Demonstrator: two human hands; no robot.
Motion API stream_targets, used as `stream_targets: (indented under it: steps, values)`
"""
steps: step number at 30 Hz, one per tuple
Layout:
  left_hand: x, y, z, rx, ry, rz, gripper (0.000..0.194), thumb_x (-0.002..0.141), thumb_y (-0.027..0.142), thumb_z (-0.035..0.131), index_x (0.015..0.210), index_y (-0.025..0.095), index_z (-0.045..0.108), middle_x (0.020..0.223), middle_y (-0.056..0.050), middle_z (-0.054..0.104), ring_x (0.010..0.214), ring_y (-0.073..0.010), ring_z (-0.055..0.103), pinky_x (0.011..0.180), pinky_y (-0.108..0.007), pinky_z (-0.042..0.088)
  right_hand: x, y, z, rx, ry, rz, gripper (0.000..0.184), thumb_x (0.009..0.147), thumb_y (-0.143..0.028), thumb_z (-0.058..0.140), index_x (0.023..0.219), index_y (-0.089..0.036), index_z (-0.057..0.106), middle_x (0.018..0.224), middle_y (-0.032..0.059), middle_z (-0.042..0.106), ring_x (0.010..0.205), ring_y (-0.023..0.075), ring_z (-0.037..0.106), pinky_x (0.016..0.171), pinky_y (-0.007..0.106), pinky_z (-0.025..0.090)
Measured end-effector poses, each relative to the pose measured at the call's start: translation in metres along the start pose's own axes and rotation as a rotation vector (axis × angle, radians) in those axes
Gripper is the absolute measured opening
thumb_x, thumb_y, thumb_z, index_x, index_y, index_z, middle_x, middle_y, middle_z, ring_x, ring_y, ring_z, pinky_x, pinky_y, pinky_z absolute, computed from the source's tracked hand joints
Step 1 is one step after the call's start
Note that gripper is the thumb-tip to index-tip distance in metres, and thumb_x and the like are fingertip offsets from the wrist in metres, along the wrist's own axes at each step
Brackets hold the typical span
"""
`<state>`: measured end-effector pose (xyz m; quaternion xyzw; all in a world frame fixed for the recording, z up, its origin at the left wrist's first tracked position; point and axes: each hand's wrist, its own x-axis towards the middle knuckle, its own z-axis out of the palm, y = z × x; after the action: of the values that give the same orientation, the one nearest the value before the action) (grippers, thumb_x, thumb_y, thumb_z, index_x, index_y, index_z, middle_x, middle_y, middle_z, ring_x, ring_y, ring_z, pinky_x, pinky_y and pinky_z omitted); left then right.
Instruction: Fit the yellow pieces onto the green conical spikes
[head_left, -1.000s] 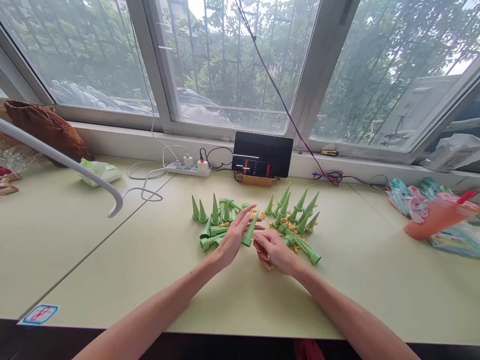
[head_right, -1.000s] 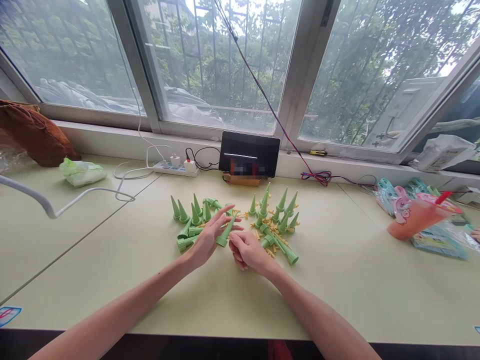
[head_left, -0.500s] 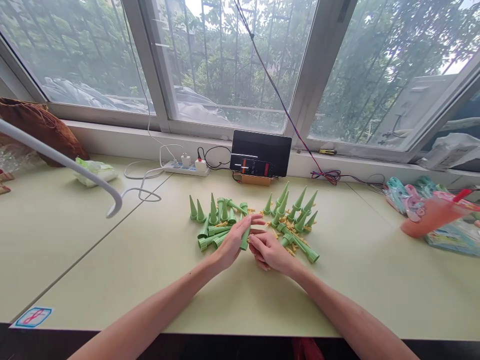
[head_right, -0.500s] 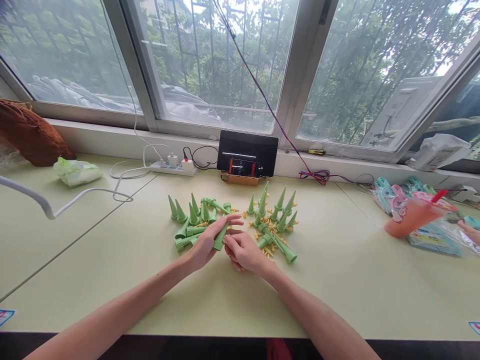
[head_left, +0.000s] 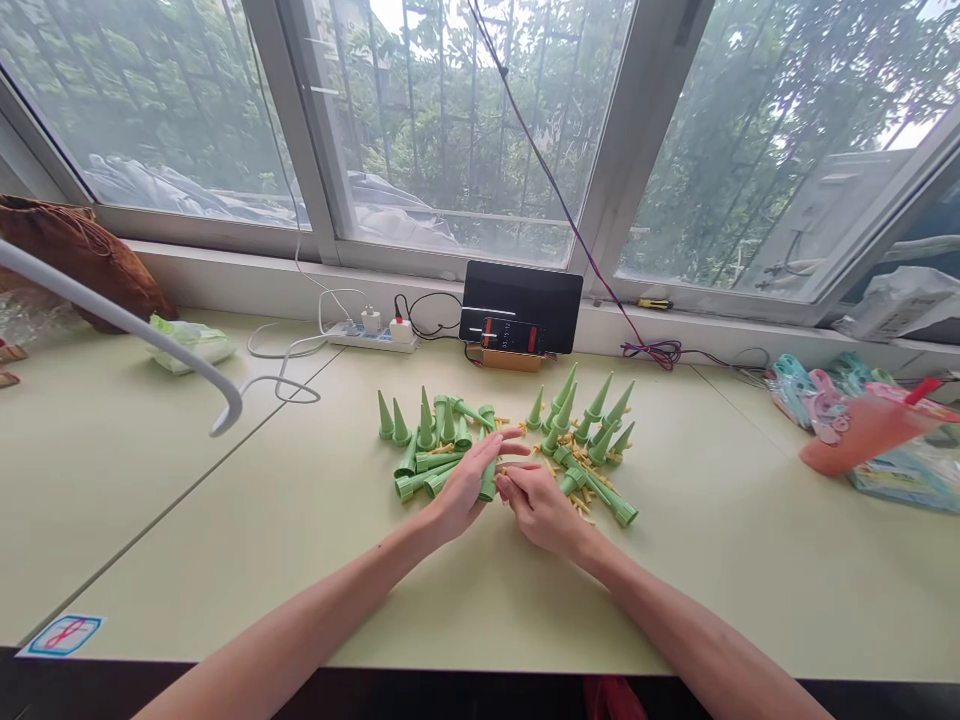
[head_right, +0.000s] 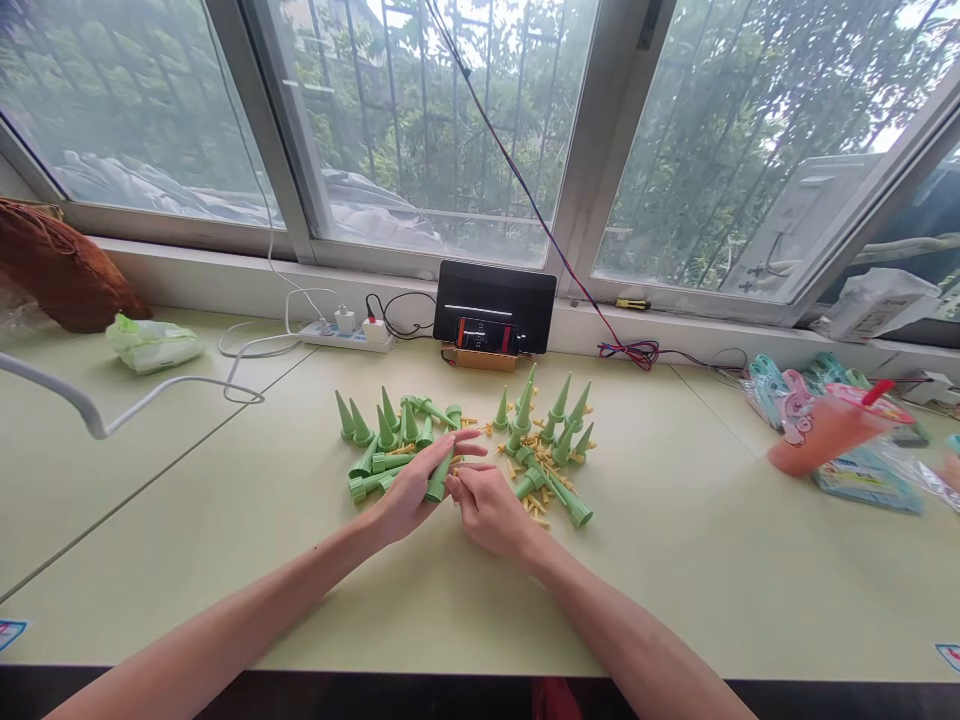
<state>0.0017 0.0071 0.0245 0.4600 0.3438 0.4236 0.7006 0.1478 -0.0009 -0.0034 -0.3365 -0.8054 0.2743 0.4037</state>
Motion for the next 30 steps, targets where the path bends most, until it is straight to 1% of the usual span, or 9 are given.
stream_targets:
  steps: [5, 9, 11, 15, 17, 20, 22, 25, 30]
  values:
    - [0.000, -0.001, -0.002, 0.087, 0.010, 0.009, 0.046, 0.093, 0.054, 0.051, 0.126, 0.023, 0.060, 0.122, -0.011, 0.062, 0.098, -0.0222, 0.062, 0.061, -0.024, 0.041, 0.000, -0.003, 0.000, 0.054, 0.016, 0.029, 0.038, 0.101, -0.026, 0.039, 0.064, -0.020, 0.041, 0.061, -0.0004, 0.049, 0.062, 0.0143, 0.046, 0.064, 0.027, 0.036]
    - [0.000, -0.004, -0.004, 0.221, -0.018, 0.113, 0.047, 0.096, 0.055, 0.044, 0.128, 0.024, 0.059, 0.119, -0.010, 0.063, 0.096, -0.0215, 0.060, 0.065, -0.026, 0.044, 0.001, -0.008, -0.002, 0.102, 0.007, 0.084, 0.041, 0.101, -0.030, 0.040, 0.061, -0.020, 0.044, 0.060, 0.0001, 0.049, 0.062, 0.0144, 0.046, 0.063, 0.027, 0.036]
    - [-0.001, -0.005, -0.004, 0.273, -0.020, 0.155, 0.048, 0.097, 0.056, 0.041, 0.130, 0.025, 0.058, 0.120, -0.010, 0.064, 0.097, -0.0217, 0.060, 0.067, -0.026, 0.045, 0.002, -0.010, -0.002, 0.158, -0.005, 0.150, 0.043, 0.101, -0.035, 0.042, 0.060, -0.020, 0.046, 0.058, -0.0002, 0.048, 0.059, 0.0137, 0.045, 0.059, 0.027, 0.036]
    - [-0.002, -0.005, -0.006, 0.358, -0.024, 0.201, 0.050, 0.098, 0.057, 0.039, 0.132, 0.024, 0.057, 0.123, -0.010, 0.063, 0.095, -0.0217, 0.061, 0.071, -0.028, 0.047, 0.001, -0.010, -0.001, 0.486, -0.090, 0.416, 0.048, 0.097, -0.053, 0.047, 0.061, -0.020, 0.046, 0.054, -0.0050, 0.037, 0.040, 0.0080, 0.030, 0.039, 0.024, 0.028]
    - [-0.002, -0.006, -0.007, 0.411, -0.042, 0.250, 0.050, 0.098, 0.056, 0.039, 0.132, 0.024, 0.057, 0.124, -0.010, 0.063, 0.098, -0.0228, 0.061, 0.073, -0.028, 0.048, 0.001, -0.011, -0.002, 0.673, -0.116, 0.503, 0.048, 0.093, -0.058, 0.053, 0.065, -0.020, 0.046, 0.055, -0.0065, 0.035, 0.038, 0.0063, 0.024, 0.033, 0.022, 0.024]
    - [-0.002, -0.008, -0.008, 0.473, -0.076, 0.337, 0.047, 0.099, 0.054, 0.039, 0.131, 0.024, 0.057, 0.129, -0.010, 0.060, 0.107, -0.0248, 0.061, 0.081, -0.031, 0.050, 0.002, -0.012, -0.004, 0.872, -0.136, 0.579, 0.048, 0.087, -0.060, 0.063, 0.067, -0.020, 0.046, 0.058, -0.0070, 0.037, 0.041, 0.0051, 0.022, 0.031, 0.019, 0.020]
    - [-0.002, -0.010, -0.008, 0.485, -0.090, 0.354, 0.046, 0.100, 0.052, 0.037, 0.131, 0.024, 0.057, 0.130, -0.009, 0.060, 0.107, -0.0250, 0.061, 0.084, -0.032, 0.050, 0.002, -0.013, -0.007, 0.944, -0.176, 0.624, 0.049, 0.085, -0.060, 0.067, 0.067, -0.020, 0.045, 0.057, -0.0085, 0.034, 0.042, 0.0042, 0.019, 0.033, 0.018, 0.018]
    - [-0.003, -0.008, -0.006, 0.466, -0.068, 0.326, 0.049, 0.100, 0.054, 0.035, 0.131, 0.023, 0.057, 0.126, -0.010, 0.061, 0.106, -0.0250, 0.062, 0.080, -0.031, 0.050, 0.001, -0.011, -0.007, 0.946, -0.195, 0.622, 0.049, 0.085, -0.059, 0.066, 0.067, -0.019, 0.045, 0.054, -0.0096, 0.031, 0.041, 0.0040, 0.019, 0.033, 0.018, 0.018]
    - [-0.005, -0.003, 0.000, 0.390, 0.015, 0.250, 0.052, 0.099, 0.056, 0.037, 0.128, 0.020, 0.060, 0.121, -0.011, 0.064, 0.110, -0.0265, 0.060, 0.083, -0.031, 0.048, 0.000, -0.006, 0.000, 0.847, -0.146, 0.544, 0.050, 0.088, -0.059, 0.063, 0.063, -0.020, 0.043, 0.053, -0.0088, 0.033, 0.038, 0.0040, 0.023, 0.031, 0.019, 0.021]
